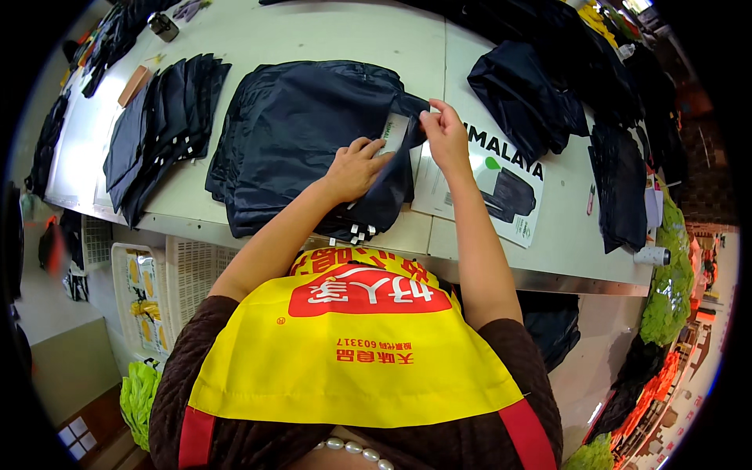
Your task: The person repeatedly folds dark jackets, inserts a paper insert into each, and stacks them on a table. The person handles jackets one at a time, placing each completed unit into a growing pile.
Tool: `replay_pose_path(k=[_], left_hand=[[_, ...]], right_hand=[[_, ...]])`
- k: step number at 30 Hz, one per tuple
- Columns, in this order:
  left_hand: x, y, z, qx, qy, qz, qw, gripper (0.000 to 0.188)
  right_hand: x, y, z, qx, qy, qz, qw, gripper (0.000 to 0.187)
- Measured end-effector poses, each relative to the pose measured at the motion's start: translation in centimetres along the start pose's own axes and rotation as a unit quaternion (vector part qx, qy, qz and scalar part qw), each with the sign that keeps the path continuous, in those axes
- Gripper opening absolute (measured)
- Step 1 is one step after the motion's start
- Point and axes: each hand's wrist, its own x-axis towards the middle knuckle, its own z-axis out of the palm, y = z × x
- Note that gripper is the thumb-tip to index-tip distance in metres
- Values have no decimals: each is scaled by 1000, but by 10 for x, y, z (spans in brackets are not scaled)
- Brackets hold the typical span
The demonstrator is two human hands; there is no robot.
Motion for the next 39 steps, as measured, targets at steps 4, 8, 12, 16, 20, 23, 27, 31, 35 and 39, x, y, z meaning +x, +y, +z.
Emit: replay_pose_path(k=[4,8,12,16,20,23,27,31,35,39], left_hand=[[-11,-21,1,-159,96,-7,983,25],[-64,7,-54,-294,88,-214,927,29],[-121,9,-63,-559,-114,-480,667,49],[-138,16,-64,-646,-71,-507,566,54],[-132,19,-60,-818,10,-451,357,58],[-118,32,-81,-856,100,-430,271,56],[-111,31,-101,-892,106,-358,253,31],[-90,24,-185,-741,209,-427,475,27],[-117,-32,-249,-556,401,-290,668,12],[-164,-128,-321,-497,564,-266,604,17]], right_hand=[[-18,24,3,-172,85,27,981,73],[-36,31,12,-30,7,287,958,71],[-29,54,17,147,-32,255,955,25],[-31,-13,31,235,19,240,942,28],[-44,-77,44,415,-30,281,865,27],[-56,-110,47,515,-87,277,807,27],[-58,-141,48,528,-148,266,793,29],[-68,-148,45,479,-254,285,790,34],[-101,-197,39,213,-441,-18,872,38],[-136,-265,28,50,-458,-407,789,26]])
